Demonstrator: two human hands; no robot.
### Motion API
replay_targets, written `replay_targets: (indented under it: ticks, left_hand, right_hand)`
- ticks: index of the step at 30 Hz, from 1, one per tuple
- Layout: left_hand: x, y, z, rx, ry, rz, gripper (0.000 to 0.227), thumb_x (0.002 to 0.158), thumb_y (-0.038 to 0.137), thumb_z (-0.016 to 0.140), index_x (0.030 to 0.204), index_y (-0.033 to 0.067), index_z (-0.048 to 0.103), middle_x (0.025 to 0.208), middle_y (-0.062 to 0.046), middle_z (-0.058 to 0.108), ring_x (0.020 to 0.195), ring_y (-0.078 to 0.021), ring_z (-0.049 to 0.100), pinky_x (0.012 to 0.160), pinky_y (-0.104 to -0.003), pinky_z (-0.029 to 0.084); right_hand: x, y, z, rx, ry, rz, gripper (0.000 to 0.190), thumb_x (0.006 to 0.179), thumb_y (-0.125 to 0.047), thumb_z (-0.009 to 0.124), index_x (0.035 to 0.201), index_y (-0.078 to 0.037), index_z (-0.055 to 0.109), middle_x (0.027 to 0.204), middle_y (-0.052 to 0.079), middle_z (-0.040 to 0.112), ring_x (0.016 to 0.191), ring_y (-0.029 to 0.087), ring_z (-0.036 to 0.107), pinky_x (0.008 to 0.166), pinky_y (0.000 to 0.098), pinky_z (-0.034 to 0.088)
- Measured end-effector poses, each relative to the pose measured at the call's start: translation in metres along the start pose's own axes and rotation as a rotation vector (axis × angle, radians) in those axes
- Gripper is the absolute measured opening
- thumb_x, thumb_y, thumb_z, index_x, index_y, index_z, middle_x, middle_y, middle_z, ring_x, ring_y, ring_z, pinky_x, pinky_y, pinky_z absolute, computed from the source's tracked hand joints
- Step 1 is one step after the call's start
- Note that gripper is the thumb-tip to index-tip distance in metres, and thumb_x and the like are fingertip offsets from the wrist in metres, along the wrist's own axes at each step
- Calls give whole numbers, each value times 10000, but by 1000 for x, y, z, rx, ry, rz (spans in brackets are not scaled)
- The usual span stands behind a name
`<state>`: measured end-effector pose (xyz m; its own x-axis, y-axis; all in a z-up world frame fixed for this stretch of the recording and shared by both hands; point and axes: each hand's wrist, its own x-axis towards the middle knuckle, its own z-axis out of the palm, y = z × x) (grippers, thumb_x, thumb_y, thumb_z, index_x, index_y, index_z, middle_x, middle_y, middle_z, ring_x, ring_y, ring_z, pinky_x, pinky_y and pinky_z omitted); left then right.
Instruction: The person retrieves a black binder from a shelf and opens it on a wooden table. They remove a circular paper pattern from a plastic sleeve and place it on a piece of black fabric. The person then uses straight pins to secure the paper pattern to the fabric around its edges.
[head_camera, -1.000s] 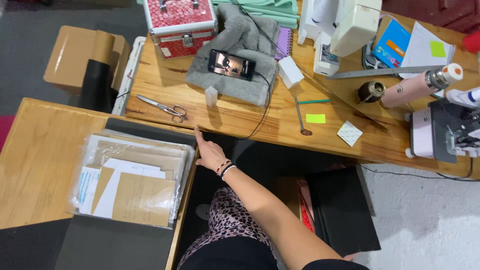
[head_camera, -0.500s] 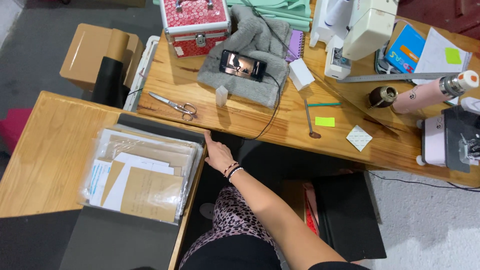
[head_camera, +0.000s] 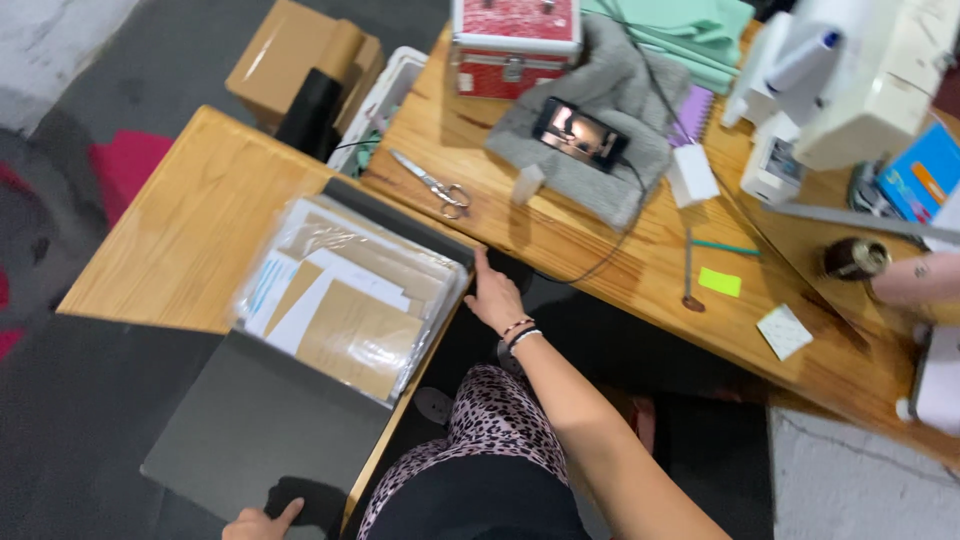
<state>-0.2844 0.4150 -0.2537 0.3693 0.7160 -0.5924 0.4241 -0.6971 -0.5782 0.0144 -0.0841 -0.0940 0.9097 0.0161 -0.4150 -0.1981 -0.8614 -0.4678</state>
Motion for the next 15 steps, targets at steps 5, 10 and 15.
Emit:
replay_targets:
  ticks: [5, 10, 15]
  left_hand:
    - [-152, -18, -120, -320, -119, 47, 870, 756, 854, 554, 1107, 94, 790, 1149, -164, 790, 1106, -358, 737, 911, -440, 571]
    - [-194, -27, -140, -521, -155, 141, 784, 842, 731, 566, 1178, 37, 710, 1196, -198, 721, 1140, -399, 670, 949, -473, 534]
    - [-216, -35, -122, -824, -84, 113, 937, 783, 740, 558, 1535, 212, 374, 1560, -189, 346, 1394, -384, 412, 1068, -538, 428]
  right_hand:
    - [3, 5, 9, -38, 37, -64, 956, 784, -183, 760, 1541, -127, 178, 997, 288, 706, 928, 502, 681, 770, 602, 541]
    - [17, 22, 23, -41, 81, -111, 997, 792, -248, 774, 1557, -99, 153, 1331, 182, 634, 1108, 465, 634, 926, 534, 487]
    - [12, 20, 13, -42, -4, -94, 1007, 823, -285, 737, 1577, -93, 96, 1442, 163, 555, 1139, 429, 622, 973, 500, 448]
